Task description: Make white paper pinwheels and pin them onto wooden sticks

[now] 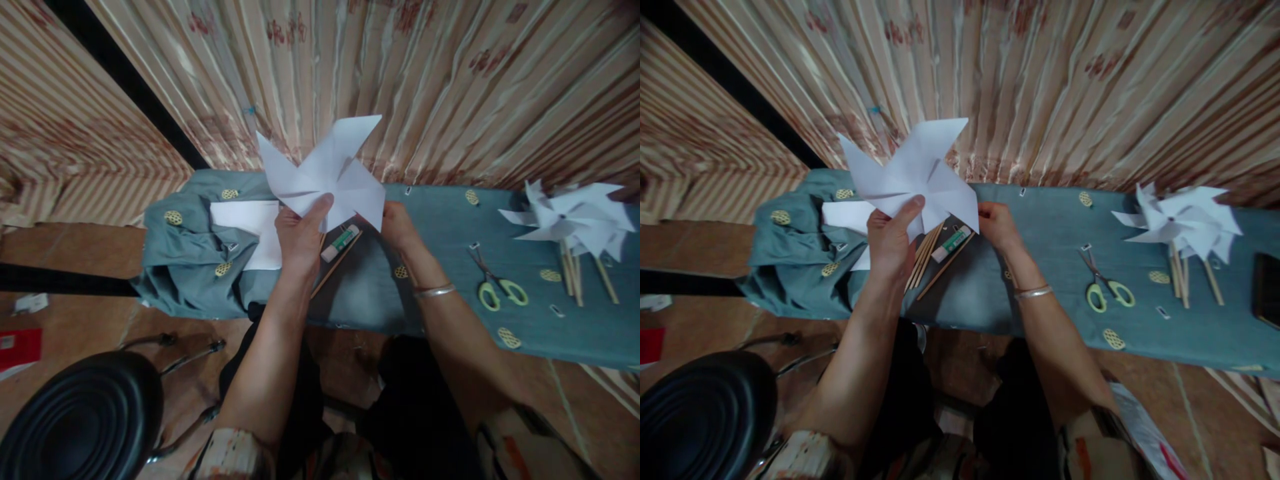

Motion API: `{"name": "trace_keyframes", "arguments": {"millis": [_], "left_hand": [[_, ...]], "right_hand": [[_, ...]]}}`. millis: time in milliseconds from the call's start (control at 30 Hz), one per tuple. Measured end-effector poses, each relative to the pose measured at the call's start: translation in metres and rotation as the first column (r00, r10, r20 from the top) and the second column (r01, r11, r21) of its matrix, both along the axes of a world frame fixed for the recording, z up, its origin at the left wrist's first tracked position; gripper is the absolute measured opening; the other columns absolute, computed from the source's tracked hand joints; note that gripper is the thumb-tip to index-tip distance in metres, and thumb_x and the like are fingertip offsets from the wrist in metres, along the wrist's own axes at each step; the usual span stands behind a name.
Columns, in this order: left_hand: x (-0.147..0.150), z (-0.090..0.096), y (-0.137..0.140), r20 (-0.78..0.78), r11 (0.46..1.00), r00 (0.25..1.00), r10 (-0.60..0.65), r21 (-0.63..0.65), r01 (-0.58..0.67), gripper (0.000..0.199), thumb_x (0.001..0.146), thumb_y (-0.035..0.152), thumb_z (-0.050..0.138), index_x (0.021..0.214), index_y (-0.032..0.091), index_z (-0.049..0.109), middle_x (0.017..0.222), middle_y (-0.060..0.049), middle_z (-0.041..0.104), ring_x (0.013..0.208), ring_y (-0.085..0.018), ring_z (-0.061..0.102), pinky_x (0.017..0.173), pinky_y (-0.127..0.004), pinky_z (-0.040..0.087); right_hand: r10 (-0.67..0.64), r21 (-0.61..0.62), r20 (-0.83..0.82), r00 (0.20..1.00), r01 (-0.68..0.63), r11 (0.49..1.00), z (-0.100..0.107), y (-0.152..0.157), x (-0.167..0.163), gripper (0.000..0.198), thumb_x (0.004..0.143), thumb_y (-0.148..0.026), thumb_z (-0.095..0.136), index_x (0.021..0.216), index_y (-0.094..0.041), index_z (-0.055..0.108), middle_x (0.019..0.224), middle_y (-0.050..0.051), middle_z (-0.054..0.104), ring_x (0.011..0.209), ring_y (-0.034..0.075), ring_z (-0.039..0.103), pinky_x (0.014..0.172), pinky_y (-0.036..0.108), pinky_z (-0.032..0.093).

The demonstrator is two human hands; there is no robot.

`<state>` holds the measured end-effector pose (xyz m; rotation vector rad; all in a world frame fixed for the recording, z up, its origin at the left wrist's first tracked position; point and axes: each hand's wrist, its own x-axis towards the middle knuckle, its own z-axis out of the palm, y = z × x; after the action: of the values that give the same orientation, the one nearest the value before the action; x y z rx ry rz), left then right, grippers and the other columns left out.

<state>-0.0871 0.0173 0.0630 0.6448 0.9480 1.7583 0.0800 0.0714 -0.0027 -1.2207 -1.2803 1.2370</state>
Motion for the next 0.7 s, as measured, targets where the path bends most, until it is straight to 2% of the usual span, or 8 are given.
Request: {"name": "trace_keyframes", "arguments": {"millis": [67, 167, 233, 300, 433, 533, 700], "left_hand": [[0.003, -0.003, 0.0, -0.024, 0.999, 0.999, -0.034, -0.007, 0.034, 0.027, 0.06, 0.031, 0.088, 0.08, 0.018, 0.073, 0.084, -0.003, 0.078, 0.089, -0.022, 0.074, 0.086, -0.036, 0.059], [0.009, -0.009, -0.002, -0.051, 0.996, 0.994, -0.093, -0.012, 0.092, 0.029, 0.061, 0.032, 0.087, 0.081, 0.017, 0.074, 0.083, -0.003, 0.077, 0.087, -0.022, 0.074, 0.084, -0.037, 0.059], [0.015, -0.014, -0.004, -0.074, 0.992, 0.989, -0.128, -0.028, 0.127, 0.027, 0.06, 0.03, 0.088, 0.08, 0.017, 0.075, 0.082, -0.003, 0.077, 0.083, -0.022, 0.073, 0.081, -0.036, 0.059], [0.02, -0.018, -0.007, -0.098, 0.986, 0.982, -0.161, -0.052, 0.156, 0.025, 0.06, 0.028, 0.088, 0.078, 0.017, 0.075, 0.081, -0.003, 0.077, 0.079, -0.02, 0.072, 0.077, -0.035, 0.058], [0.033, -0.025, -0.015, -0.132, 0.971, 0.963, -0.235, -0.083, 0.225, 0.023, 0.06, 0.027, 0.087, 0.078, 0.017, 0.076, 0.081, -0.003, 0.077, 0.075, -0.018, 0.07, 0.075, -0.033, 0.058], [0.045, -0.026, -0.023, -0.147, 0.952, 0.943, -0.3, -0.106, 0.286, 0.021, 0.06, 0.027, 0.085, 0.076, 0.017, 0.075, 0.078, -0.002, 0.076, 0.072, -0.016, 0.068, 0.072, -0.031, 0.056], [0.067, -0.024, -0.033, -0.174, 0.927, 0.914, -0.367, -0.157, 0.342, 0.015, 0.062, 0.022, 0.082, 0.073, 0.016, 0.075, 0.071, 0.001, 0.075, 0.064, -0.013, 0.065, 0.065, -0.025, 0.051]], "right_hand": [[-0.046, -0.06, -0.123, 0.991, 0.039, 0.997, 0.003, -0.021, 0.012, 0.025, 0.059, -0.041, 0.087, 0.064, -0.022, 0.073, 0.064, -0.002, 0.072, 0.069, 0.018, 0.07, 0.071, 0.033, 0.06], [-0.188, -0.138, -0.317, 0.929, 0.151, 0.979, 0.005, -0.052, 0.032, 0.021, 0.061, -0.037, 0.089, 0.069, -0.023, 0.076, 0.083, 0.0, 0.078, 0.076, 0.013, 0.071, 0.076, 0.026, 0.061], [-0.26, -0.114, -0.351, 0.9, 0.234, 0.965, 0.011, -0.067, 0.046, 0.019, 0.062, -0.034, 0.09, 0.07, -0.024, 0.076, 0.094, 0.0, 0.079, 0.087, 0.014, 0.072, 0.084, 0.027, 0.06], [-0.282, -0.032, -0.34, 0.897, 0.289, 0.957, 0.021, -0.078, 0.059, 0.016, 0.065, -0.032, 0.089, 0.071, -0.025, 0.076, 0.105, -0.001, 0.077, 0.1, 0.016, 0.071, 0.095, 0.031, 0.057], [-0.282, 0.208, -0.204, 0.937, 0.323, 0.923, 0.047, -0.098, 0.074, 0.009, 0.073, -0.029, 0.084, 0.078, -0.027, 0.076, 0.123, 0.0, 0.072, 0.123, 0.023, 0.063, 0.118, 0.047, 0.039], [-0.295, 0.353, 0.016, 0.955, 0.271, 0.896, 0.06, -0.117, 0.074, 0.003, 0.08, -0.027, 0.078, 0.081, -0.027, 0.075, 0.136, 0.002, 0.065, 0.139, 0.028, 0.051, 0.123, 0.054, 0.028], [-0.345, 0.487, 0.341, 0.874, 0.15, 0.86, 0.066, -0.136, 0.064, 0.002, 0.085, -0.025, 0.072, 0.084, -0.027, 0.073, 0.153, -0.001, 0.051, 0.15, 0.031, 0.034, 0.124, 0.059, 0.024]]}}
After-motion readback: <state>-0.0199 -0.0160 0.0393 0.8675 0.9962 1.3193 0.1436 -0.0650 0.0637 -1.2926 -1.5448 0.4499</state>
